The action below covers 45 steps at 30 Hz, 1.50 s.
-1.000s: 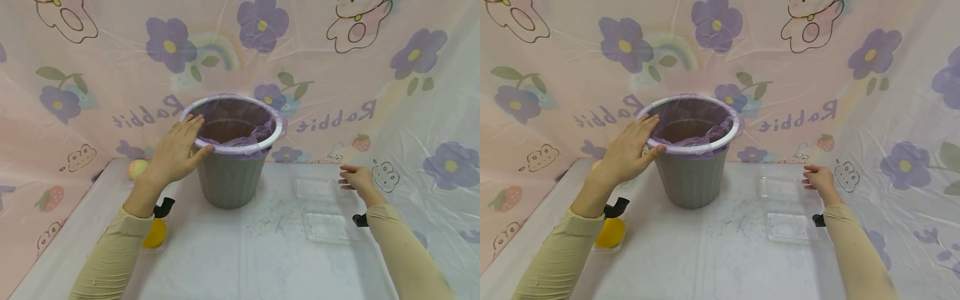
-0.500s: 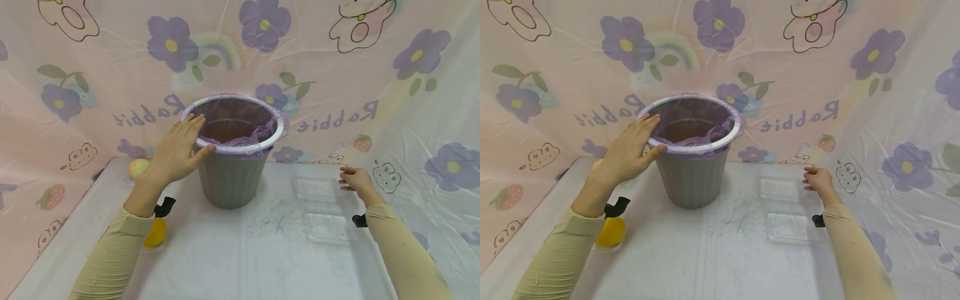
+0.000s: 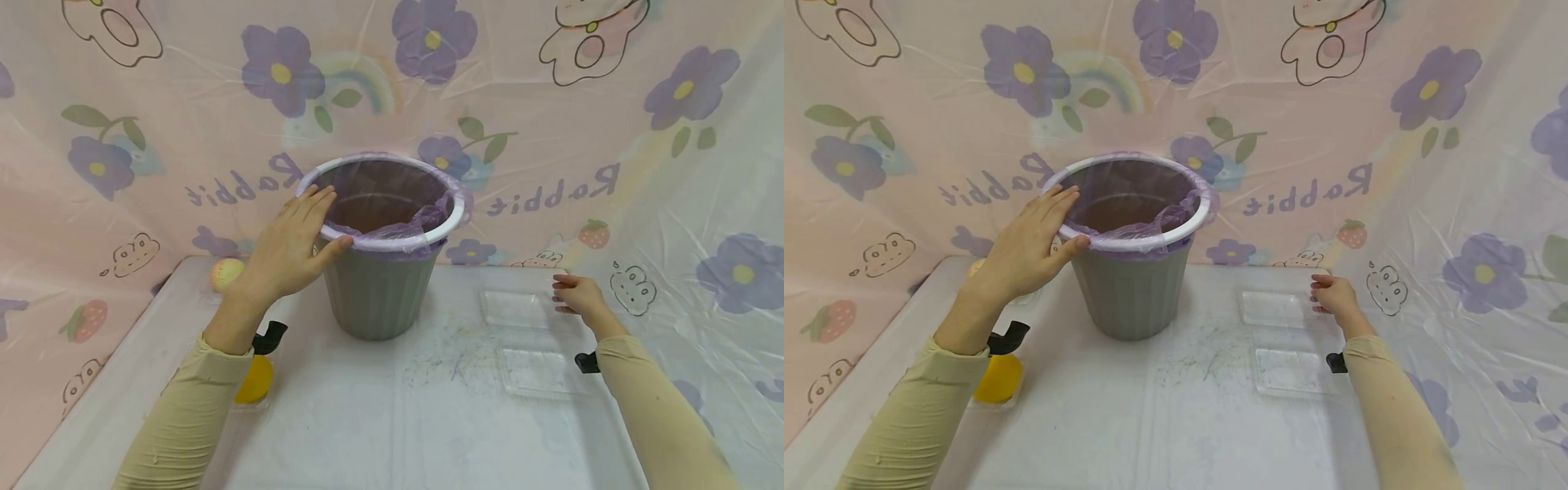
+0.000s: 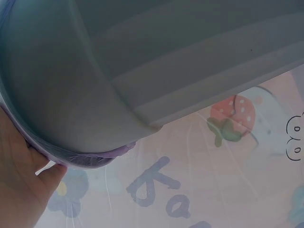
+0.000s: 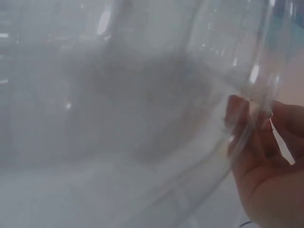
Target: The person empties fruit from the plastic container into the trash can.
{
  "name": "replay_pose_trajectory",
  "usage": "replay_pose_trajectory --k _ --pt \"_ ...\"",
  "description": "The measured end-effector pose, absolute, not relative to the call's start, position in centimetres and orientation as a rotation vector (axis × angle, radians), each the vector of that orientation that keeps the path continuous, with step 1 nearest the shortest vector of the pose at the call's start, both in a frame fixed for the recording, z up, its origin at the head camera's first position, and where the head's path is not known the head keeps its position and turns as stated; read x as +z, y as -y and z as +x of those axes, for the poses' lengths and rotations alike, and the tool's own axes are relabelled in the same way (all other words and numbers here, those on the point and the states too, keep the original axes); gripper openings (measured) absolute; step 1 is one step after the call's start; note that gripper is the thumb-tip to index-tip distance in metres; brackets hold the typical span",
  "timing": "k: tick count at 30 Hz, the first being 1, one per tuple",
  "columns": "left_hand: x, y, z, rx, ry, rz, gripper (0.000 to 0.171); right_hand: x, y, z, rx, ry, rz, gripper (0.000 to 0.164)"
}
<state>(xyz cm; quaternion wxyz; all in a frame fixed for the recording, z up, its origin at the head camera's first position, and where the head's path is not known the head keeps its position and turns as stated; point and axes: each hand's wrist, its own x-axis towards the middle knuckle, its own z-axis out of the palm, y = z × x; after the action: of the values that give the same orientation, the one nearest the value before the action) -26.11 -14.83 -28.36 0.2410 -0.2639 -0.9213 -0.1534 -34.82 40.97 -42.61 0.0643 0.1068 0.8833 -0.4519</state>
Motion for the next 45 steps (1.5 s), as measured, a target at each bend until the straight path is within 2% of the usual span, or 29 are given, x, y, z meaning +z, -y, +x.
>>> replay_pose_trajectory --k 11,17,37,45 --pt "-28.1 14.9 -25.8 -0.419 2.540 -0.718 0.094 -41.8 -40.4 -34.1 -1.274 -2.720 0.323 0.061" --pt "-28.2 15.0 -25.7 -0.410 2.540 -0.714 0.092 -40.4 -38.9 -33.4 -1.186 -2.858 0.195 0.063" --pt "-28.4 15.1 -25.8 -0.419 2.549 -0.711 0.094 -30.7 -27.8 -29.9 -1.234 -3.155 -0.374 0.072" --pt "-28.3 15.0 -25.8 -0.409 2.554 -0.718 0.093 -27.8 -23.4 -29.2 -1.178 -3.166 -0.611 0.080"
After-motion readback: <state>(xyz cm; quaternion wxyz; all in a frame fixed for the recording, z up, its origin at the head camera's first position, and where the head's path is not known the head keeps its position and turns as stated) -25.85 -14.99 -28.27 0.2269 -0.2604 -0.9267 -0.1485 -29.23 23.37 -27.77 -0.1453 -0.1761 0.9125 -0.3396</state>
